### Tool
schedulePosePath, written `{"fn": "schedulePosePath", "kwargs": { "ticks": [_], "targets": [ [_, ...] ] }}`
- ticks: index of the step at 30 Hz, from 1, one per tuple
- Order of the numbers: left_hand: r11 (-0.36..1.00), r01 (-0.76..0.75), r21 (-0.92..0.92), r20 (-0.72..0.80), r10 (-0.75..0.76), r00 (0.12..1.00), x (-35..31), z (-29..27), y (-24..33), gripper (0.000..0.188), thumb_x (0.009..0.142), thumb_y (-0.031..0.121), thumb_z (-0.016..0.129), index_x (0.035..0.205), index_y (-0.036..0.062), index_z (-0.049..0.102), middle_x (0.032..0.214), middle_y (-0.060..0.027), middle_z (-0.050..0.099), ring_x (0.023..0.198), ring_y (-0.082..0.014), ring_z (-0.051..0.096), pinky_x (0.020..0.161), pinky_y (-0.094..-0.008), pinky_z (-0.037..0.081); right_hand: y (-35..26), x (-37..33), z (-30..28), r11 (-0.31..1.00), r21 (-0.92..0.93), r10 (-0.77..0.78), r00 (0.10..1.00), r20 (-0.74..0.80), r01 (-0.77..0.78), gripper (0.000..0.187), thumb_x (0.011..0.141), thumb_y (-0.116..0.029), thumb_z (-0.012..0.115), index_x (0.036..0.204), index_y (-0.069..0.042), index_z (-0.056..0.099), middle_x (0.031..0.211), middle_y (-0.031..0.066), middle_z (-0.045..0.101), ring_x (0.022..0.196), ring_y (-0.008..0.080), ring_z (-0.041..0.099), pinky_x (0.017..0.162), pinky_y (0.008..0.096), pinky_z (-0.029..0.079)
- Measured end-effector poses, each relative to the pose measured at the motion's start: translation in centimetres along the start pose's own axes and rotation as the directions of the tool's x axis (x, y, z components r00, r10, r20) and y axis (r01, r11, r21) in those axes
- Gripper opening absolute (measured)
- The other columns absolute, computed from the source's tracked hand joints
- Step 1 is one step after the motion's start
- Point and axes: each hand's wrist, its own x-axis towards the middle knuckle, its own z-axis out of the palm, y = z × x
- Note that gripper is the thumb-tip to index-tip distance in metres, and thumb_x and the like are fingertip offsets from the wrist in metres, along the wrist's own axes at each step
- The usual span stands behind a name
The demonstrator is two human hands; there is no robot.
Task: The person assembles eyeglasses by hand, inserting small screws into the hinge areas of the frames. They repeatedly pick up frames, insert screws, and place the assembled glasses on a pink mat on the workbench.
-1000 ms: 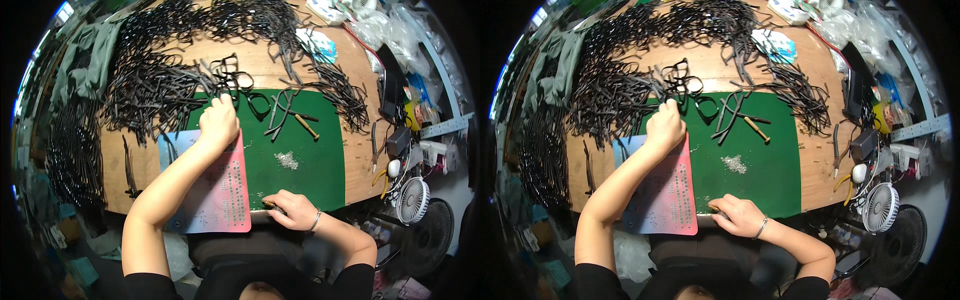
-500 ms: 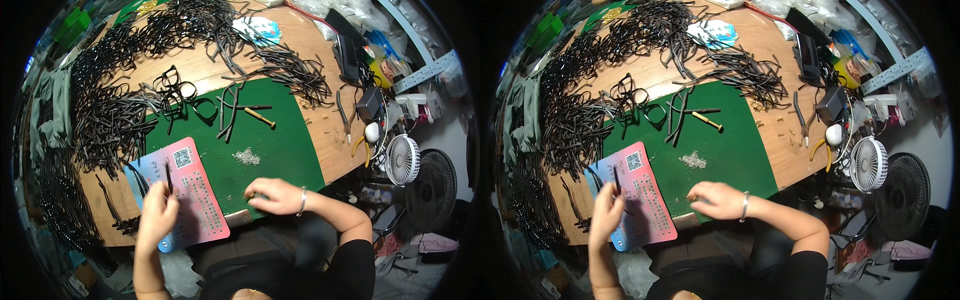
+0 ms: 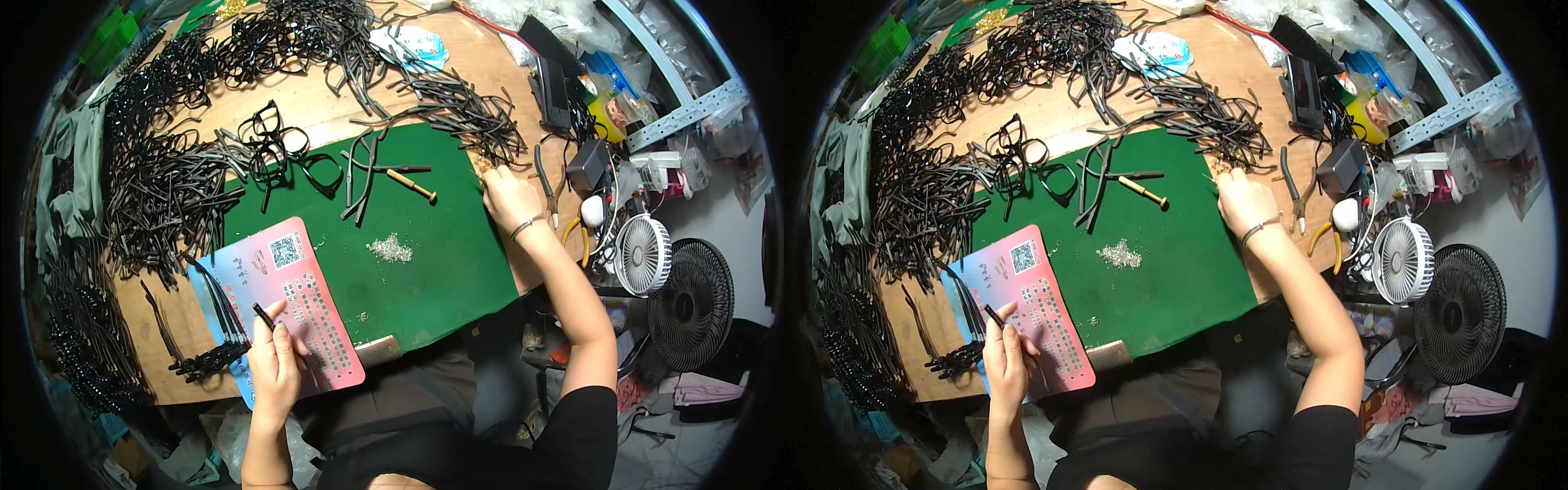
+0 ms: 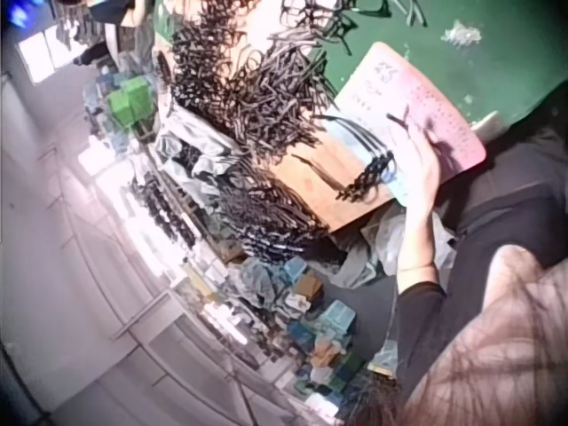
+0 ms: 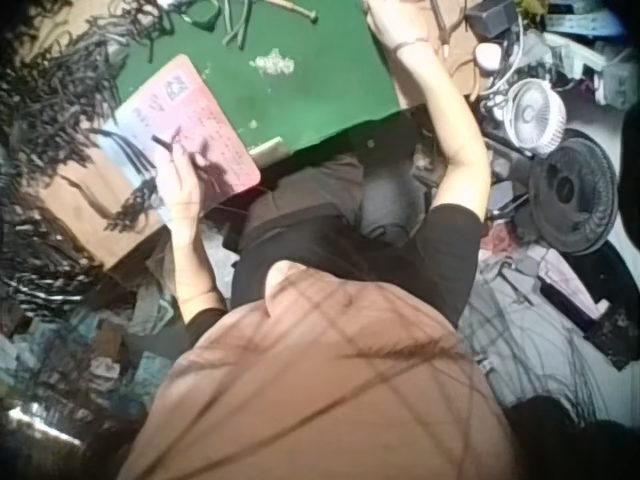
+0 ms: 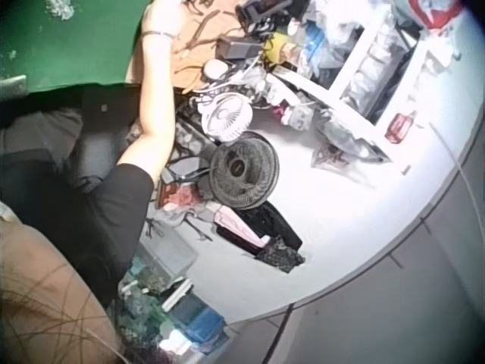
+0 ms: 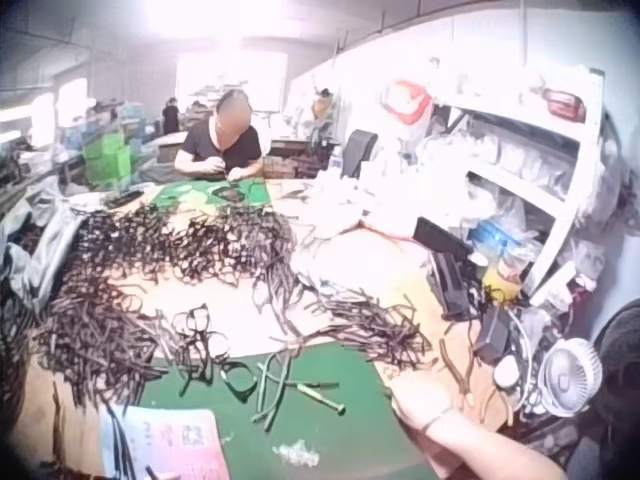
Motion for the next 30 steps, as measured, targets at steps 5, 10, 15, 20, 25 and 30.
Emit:
{"fn": "schedulePosePath", "kwargs": {
  "ticks": [5,10,15,20,25,30],
  "targets": [
    [0.919,-0.349,0.181,0.063,0.343,0.937,0.7,2.0,-0.6,0.023,0.091,0.003,0.045,0.11,-0.0043,0.057,0.077,-0.0073,0.065,0.066,-0.0112,0.059,0.063,-0.0249,0.048,1.3,1.7,-0.4,0.993,0.122,-0.009,0.995,0.095,-0.003,0.017,0.076,-0.015,0.057,0.086,-0.001,0.056,0.087,0.0203,0.061,0.077,0.0372,0.061,0.069,0.044,0.05],
    [0.964,-0.052,-0.261,0.175,0.1,0.979,-1.3,3.2,1.4,0.049,0.09,-0.002,0.044,0.136,-0.0022,0.028,0.086,-0.0065,0.061,0.064,-0.0073,0.054,0.058,-0.0191,0.045,-0.1,-0.1,-4.0,0.913,0.398,0.058,0.995,0.08,-0.085,0.017,0.076,-0.017,0.058,0.085,-0.002,0.058,0.077,0.019,0.062,0.075,0.0354,0.061,0.068,0.0423,0.049],
    [0.925,0.216,-0.312,0.441,-0.06,0.896,-1.5,3.8,-0.1,0.033,0.092,0.002,0.044,0.126,0.0001,0.041,0.082,-0.0058,0.062,0.057,-0.0073,0.053,0.053,-0.0206,0.046,-4.8,-4.0,-5.4,0.925,0.363,-0.121,0.993,0.005,0.111,0.014,0.077,-0.014,0.056,0.085,-0.002,0.053,0.076,0.0173,0.059,0.073,0.0345,0.06,0.066,0.0428,0.049],
    [0.935,0.195,-0.295,0.397,-0.065,0.916,-2.0,4.4,-1.0,0.029,0.094,0.003,0.043,0.122,-0.0007,0.043,0.086,-0.0067,0.062,0.06,-0.0062,0.054,0.056,-0.0203,0.048,-6.3,-4.4,-2.1,0.837,0.547,-0.089,0.992,0.087,0.027,0.017,0.078,-0.016,0.06,0.087,-0.003,0.056,0.079,0.0152,0.06,0.074,0.0317,0.061,0.066,0.0397,0.049],
    [0.894,0.271,-0.358,0.427,-0.101,0.899,-2.4,4.1,-1.7,0.027,0.094,0.004,0.044,0.12,-0.0017,0.044,0.091,-0.0081,0.062,0.062,-0.0059,0.054,0.058,-0.0201,0.049,-7.6,-5.3,-3.9,0.678,0.734,-0.194,0.954,0.23,-0.039,0.018,0.078,-0.018,0.061,0.083,-0.001,0.059,0.078,0.015,0.061,0.072,0.0288,0.062,0.066,0.0362,0.05],
    [0.924,0.231,-0.304,0.455,-0.072,0.888,-2.4,5.2,-0.6,0.027,0.094,0.006,0.045,0.12,-0.001,0.044,0.091,-0.0079,0.062,0.063,-0.006,0.055,0.059,-0.0202,0.049,-9.8,-5.5,-2.2,0.698,0.702,-0.019,0.975,0.22,-0.144,0.02,0.079,-0.021,0.064,0.082,-0.002,0.059,0.079,0.013,0.06,0.075,0.0291,0.06,0.068,0.0368,0.048]
  ]
}}
